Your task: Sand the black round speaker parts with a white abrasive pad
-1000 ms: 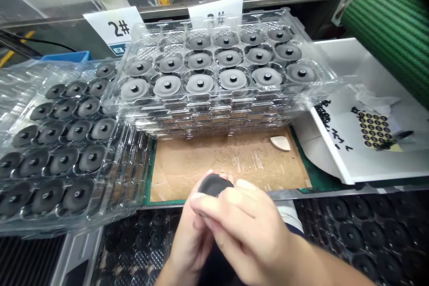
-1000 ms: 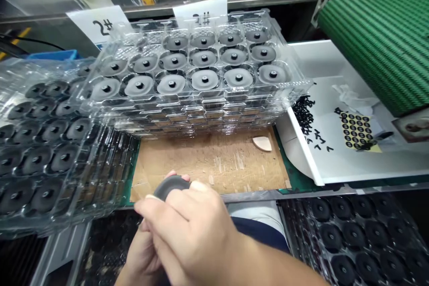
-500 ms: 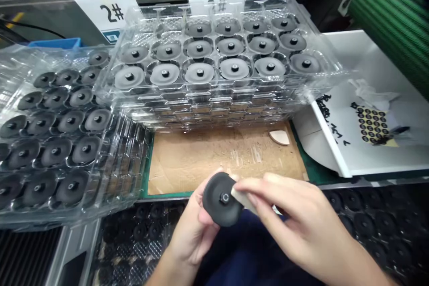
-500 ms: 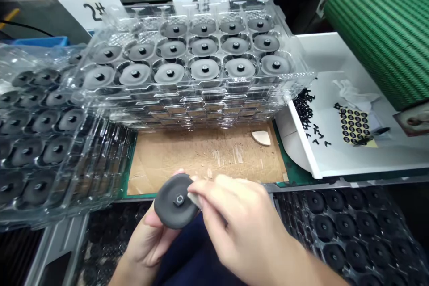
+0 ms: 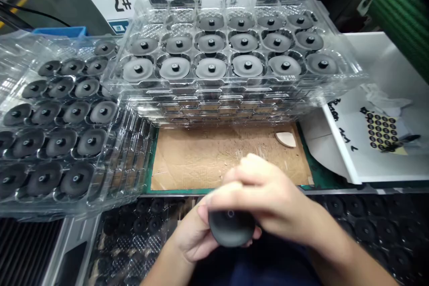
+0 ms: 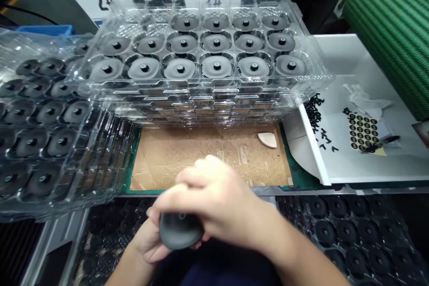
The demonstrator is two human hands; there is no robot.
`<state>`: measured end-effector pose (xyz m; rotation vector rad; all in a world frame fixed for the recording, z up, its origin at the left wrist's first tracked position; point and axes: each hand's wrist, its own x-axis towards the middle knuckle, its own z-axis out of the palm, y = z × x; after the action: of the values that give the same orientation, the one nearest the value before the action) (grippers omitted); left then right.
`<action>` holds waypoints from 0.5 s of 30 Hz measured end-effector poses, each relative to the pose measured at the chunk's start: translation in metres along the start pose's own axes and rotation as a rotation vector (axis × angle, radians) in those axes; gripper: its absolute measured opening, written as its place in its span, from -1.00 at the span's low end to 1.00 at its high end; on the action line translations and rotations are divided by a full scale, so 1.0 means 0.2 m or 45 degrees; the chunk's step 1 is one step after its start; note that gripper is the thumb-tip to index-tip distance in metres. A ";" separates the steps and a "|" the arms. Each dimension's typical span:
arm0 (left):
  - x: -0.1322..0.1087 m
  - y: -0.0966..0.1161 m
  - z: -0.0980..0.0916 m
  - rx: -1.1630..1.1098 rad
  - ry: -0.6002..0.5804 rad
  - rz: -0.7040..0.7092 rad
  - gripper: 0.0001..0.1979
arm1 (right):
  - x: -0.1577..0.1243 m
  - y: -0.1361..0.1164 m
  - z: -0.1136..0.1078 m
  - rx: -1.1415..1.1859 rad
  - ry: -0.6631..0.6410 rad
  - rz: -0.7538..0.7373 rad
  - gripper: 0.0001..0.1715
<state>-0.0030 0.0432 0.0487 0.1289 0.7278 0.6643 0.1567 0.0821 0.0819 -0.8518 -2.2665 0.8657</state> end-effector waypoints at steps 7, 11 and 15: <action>-0.03 0.03 -0.09 -0.242 -0.253 -0.003 -0.49 | -0.21 0.31 0.25 -0.141 0.076 0.674 -0.70; -0.03 0.04 -0.11 -0.212 -0.266 0.056 -0.61 | -0.32 0.35 0.42 -0.109 0.084 0.713 -0.74; -0.03 0.03 -0.11 -0.147 -0.297 0.091 -0.59 | -0.25 0.22 0.29 -0.112 0.320 0.760 -0.73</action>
<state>-0.0241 0.0427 0.0368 0.1241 0.4610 0.7442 0.1655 0.0502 -0.0001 -1.6257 -1.8589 0.8460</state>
